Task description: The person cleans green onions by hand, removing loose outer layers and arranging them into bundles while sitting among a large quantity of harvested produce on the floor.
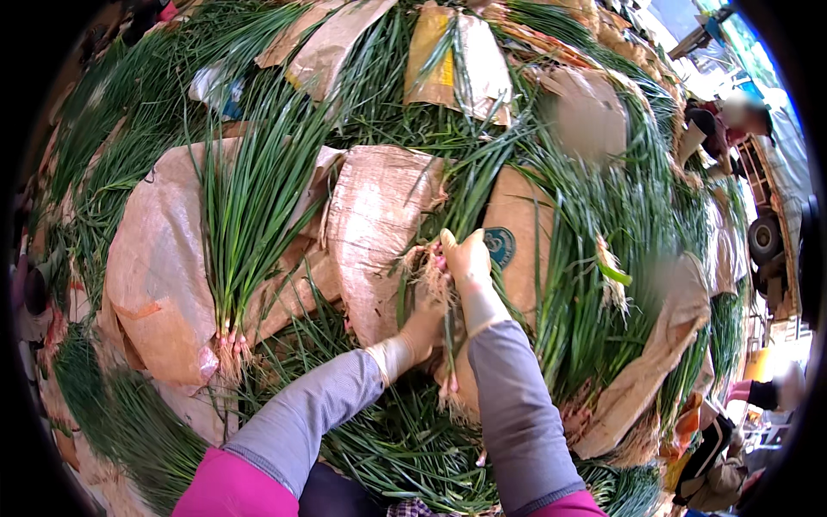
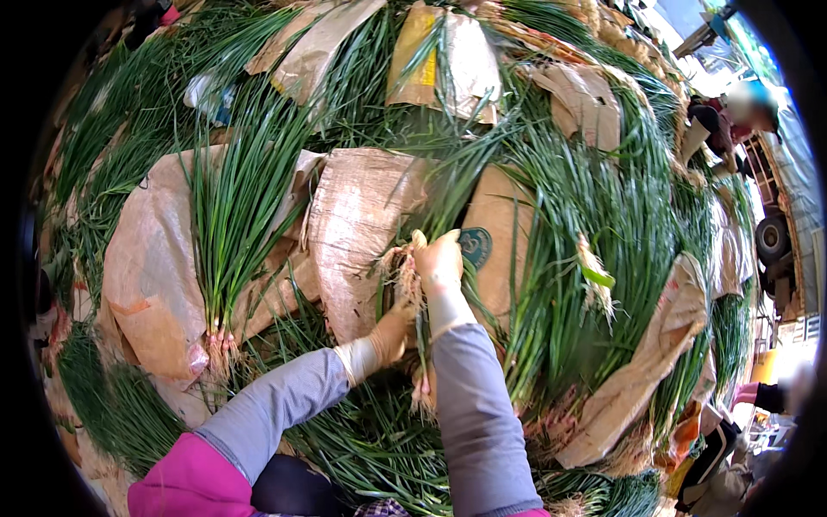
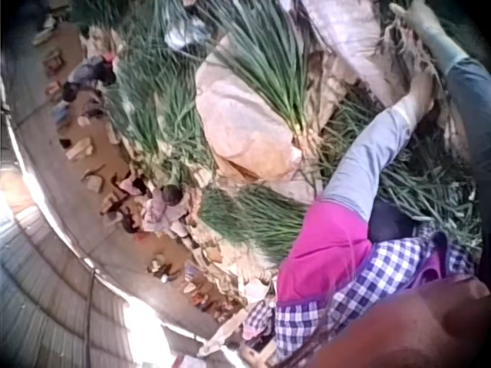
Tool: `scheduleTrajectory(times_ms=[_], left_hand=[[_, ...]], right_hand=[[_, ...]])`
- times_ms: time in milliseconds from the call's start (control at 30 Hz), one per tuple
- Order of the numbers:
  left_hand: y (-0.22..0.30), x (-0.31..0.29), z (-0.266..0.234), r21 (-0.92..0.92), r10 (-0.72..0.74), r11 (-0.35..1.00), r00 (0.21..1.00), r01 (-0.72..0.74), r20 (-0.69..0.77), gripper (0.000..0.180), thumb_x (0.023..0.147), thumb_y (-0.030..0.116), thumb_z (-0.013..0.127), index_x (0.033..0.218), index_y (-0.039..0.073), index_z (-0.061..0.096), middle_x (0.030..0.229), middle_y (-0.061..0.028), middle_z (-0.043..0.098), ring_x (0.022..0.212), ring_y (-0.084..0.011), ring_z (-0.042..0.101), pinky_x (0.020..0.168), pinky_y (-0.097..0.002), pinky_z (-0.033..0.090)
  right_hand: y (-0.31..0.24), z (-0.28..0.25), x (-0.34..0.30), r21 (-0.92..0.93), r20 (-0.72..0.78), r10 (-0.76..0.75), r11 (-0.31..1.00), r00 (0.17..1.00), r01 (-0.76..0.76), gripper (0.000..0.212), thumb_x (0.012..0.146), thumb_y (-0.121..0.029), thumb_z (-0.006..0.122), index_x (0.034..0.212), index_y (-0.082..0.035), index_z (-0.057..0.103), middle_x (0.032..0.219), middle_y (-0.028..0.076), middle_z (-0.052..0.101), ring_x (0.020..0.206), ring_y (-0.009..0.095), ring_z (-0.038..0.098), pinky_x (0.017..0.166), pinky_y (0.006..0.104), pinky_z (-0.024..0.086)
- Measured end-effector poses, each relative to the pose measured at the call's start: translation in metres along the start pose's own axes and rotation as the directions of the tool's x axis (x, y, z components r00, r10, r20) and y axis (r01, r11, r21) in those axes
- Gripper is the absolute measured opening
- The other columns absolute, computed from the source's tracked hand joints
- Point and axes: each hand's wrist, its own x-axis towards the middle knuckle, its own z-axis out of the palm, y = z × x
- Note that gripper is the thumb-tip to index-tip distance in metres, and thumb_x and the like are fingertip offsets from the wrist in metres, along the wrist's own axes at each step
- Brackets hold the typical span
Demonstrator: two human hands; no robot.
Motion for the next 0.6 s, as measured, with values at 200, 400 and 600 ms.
scheduleTrajectory(times_ms=[200, 400, 600], left_hand=[[-0.036, 0.021, -0.048, -0.569, -0.080, 0.793, 0.964, 0.216, 0.255, 0.066, 0.085, 0.016, 0.060, 0.141, 0.012, 0.026, 0.121, -0.0137, 0.053, 0.102, -0.0241, 0.055, 0.081, -0.0346, 0.049], [-0.001, -0.029, -0.007, 0.477, 0.253, 0.857, 0.966, -0.196, -0.058, 0.068, 0.084, -0.004, 0.051, 0.144, 0.011, 0.022, 0.108, -0.0128, 0.057, 0.081, -0.0147, 0.054, 0.065, -0.0260, 0.048], [0.037, -0.083, -0.017, 0.210, 0.443, 0.883, 0.893, -0.420, -0.076, 0.053, 0.088, 0.001, 0.047, 0.138, 0.003, 0.031, 0.094, -0.0040, 0.060, 0.055, -0.0062, 0.045, 0.047, -0.0197, 0.037]], right_hand=[[-0.038, 0.070, 0.025, -0.161, 0.039, 0.245, 0.958, 0.969, -0.236, 0.120, 0.066, -0.048, 0.077, 0.145, -0.001, 0.001, 0.127, 0.025, 0.048, 0.110, 0.032, 0.056, 0.090, 0.0390, 0.048], [0.034, 0.067, 0.074, 0.565, 0.038, 0.062, 0.822, 0.997, -0.072, 0.072, 0.073, 0.002, 0.060, 0.136, -0.006, 0.026, 0.074, 0.013, 0.059, 0.053, 0.023, 0.059, 0.044, 0.0350, 0.048], [0.005, -0.054, 0.018, 0.976, 0.147, -0.295, 0.200, 0.944, -0.089, 0.038, 0.072, 0.009, 0.059, 0.105, -0.004, 0.048, 0.079, 0.009, 0.061, 0.049, 0.014, 0.055, 0.033, 0.0256, 0.041]])
